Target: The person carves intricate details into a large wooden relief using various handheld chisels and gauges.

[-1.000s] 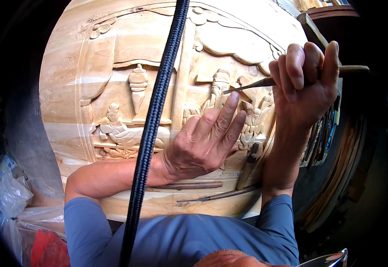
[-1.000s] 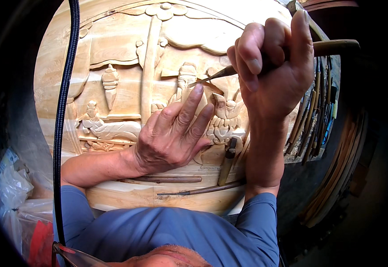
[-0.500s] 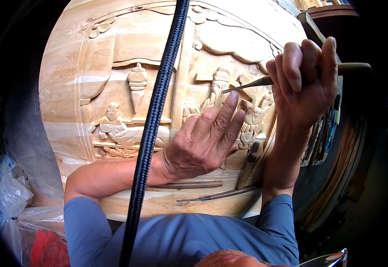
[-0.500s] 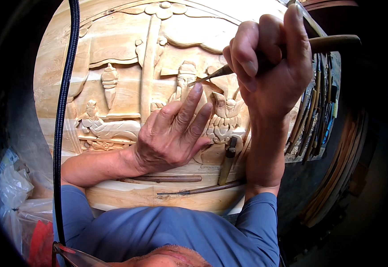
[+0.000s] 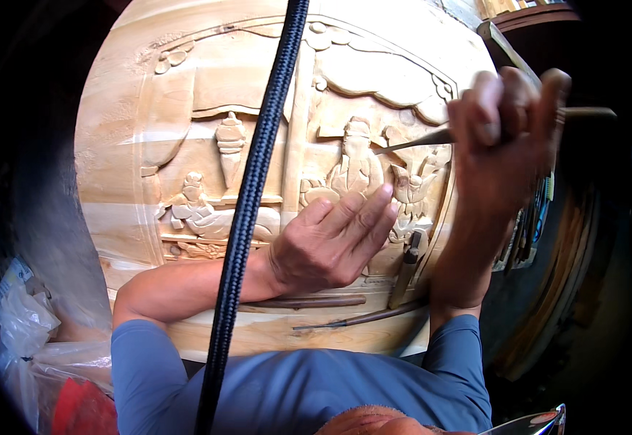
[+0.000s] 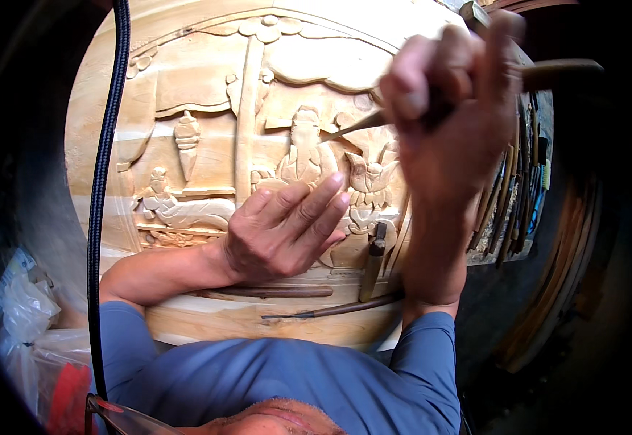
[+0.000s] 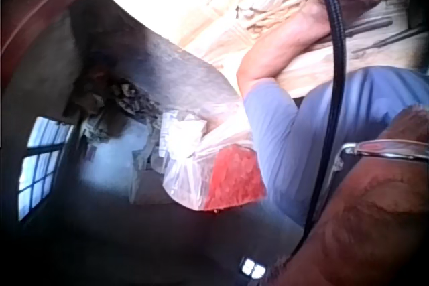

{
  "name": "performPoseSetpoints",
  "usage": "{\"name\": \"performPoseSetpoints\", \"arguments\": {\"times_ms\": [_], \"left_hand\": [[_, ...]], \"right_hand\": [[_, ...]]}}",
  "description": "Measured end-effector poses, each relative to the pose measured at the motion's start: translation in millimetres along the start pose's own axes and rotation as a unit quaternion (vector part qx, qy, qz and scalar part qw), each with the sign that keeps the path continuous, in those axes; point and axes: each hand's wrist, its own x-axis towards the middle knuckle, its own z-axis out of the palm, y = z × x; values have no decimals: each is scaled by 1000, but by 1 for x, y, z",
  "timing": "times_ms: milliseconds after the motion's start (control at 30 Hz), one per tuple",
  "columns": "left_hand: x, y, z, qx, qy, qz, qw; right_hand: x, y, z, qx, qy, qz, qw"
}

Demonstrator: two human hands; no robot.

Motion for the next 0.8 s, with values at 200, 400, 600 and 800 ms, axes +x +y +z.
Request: {"name": "performPoseSetpoints", "arguments": {"times_ms": [200, 400, 600, 800], "left_hand": [[21, 1, -5, -223, 37, -59, 972], [2, -5, -8, -574, 75, -231, 782], [-25, -23, -36, -721, -17, -388, 574], [-18, -13, -35, -703, -18, -510, 495]], "right_hand": [[-1, -52, -16, -197, 113, -88, 970], [-5, 16, 59, -415, 32, -163, 895], [-46, 70, 114, -476, -59, -421, 770], [-53, 88, 125, -445, -136, -358, 810]]}}
